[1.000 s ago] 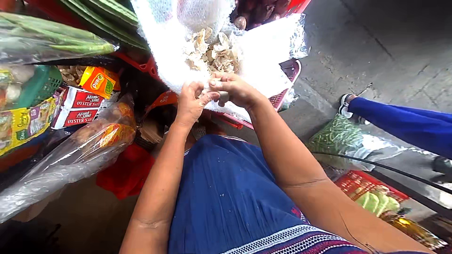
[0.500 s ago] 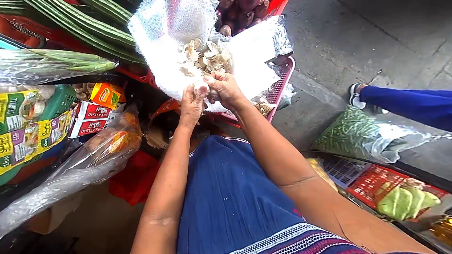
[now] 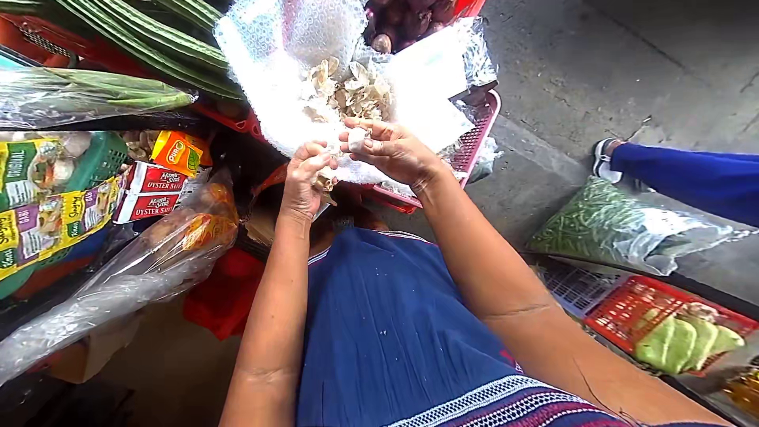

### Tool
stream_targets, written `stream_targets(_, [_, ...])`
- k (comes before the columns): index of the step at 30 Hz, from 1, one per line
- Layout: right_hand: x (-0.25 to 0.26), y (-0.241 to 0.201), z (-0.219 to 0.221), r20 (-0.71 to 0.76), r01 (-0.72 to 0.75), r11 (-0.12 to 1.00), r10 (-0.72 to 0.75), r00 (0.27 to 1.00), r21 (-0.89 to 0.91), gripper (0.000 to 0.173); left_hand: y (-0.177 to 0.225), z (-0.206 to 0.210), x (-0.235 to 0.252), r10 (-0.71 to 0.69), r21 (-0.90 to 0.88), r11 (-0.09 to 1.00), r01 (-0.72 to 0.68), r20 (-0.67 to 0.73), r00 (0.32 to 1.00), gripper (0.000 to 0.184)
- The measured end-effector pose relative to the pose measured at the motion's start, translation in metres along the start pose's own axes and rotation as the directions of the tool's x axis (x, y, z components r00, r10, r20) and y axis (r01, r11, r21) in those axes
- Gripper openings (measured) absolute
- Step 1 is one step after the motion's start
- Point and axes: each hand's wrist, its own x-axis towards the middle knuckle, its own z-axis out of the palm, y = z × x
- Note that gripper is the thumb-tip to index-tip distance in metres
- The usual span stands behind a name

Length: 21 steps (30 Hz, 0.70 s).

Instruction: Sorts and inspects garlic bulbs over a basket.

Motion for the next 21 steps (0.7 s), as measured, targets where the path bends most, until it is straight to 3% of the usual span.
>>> stream_targets(3, [0.000, 0.004, 0.005, -0.075, 0.028, 0.991, -0.038, 0.996, -0.128, 0.049, -0.001, 0.008, 0.003, 0.056, 0.307, 0.952, -0.018, -0.114, 0.992, 0.032])
stream_targets(5, [0.003, 0.005, 0.009, -0.125, 0.051, 0.969, -0.084, 0.989, -0.241, 0.040, -0.004, 0.013, 0.009, 0.058, 0.427, 0.904, 0.005, -0.134, 0.989, 0.035])
stream_targets(8, [0.008, 0.008, 0.007, -0.173, 0.104, 0.923, -0.179, 0.969, -0.371, 0.045, -0.011, 0.017, 0.014, 0.037, 0.490, 0.871, 0.033, -0.134, 0.990, 0.035])
stream_targets(11, [0.015, 0.021, 0.005, -0.190, 0.191, 0.869, -0.305, 0.933, -0.456, 0.037, -0.020, 0.022, 0.010, -0.015, 0.506, 0.860, 0.067, -0.106, 0.994, 0.046])
stream_targets(13, [0.021, 0.039, 0.007, -0.183, 0.242, 0.828, -0.377, 0.908, -0.506, 0.027, -0.027, 0.026, -0.002, -0.089, 0.493, 0.856, 0.154, -0.154, 0.984, 0.046])
stream_targets(16, [0.027, 0.061, 0.014, -0.242, 0.178, 0.741, -0.422, 0.874, -0.648, 0.011, -0.038, 0.019, -0.004, -0.205, 0.315, 0.906, 0.283, -0.257, 0.944, 0.032])
stream_targets(18, [0.031, 0.067, 0.021, -0.259, 0.137, 0.618, -0.507, 0.822, -0.774, 0.007, -0.038, 0.015, -0.003, -0.253, 0.169, 0.938, 0.302, -0.260, 0.932, 0.026])
stream_targets(21, [0.038, 0.068, 0.022, -0.230, 0.085, 0.443, -0.608, 0.760, -0.892, 0.006, -0.036, 0.023, 0.001, -0.269, 0.025, 0.959, 0.281, -0.215, 0.939, 0.032])
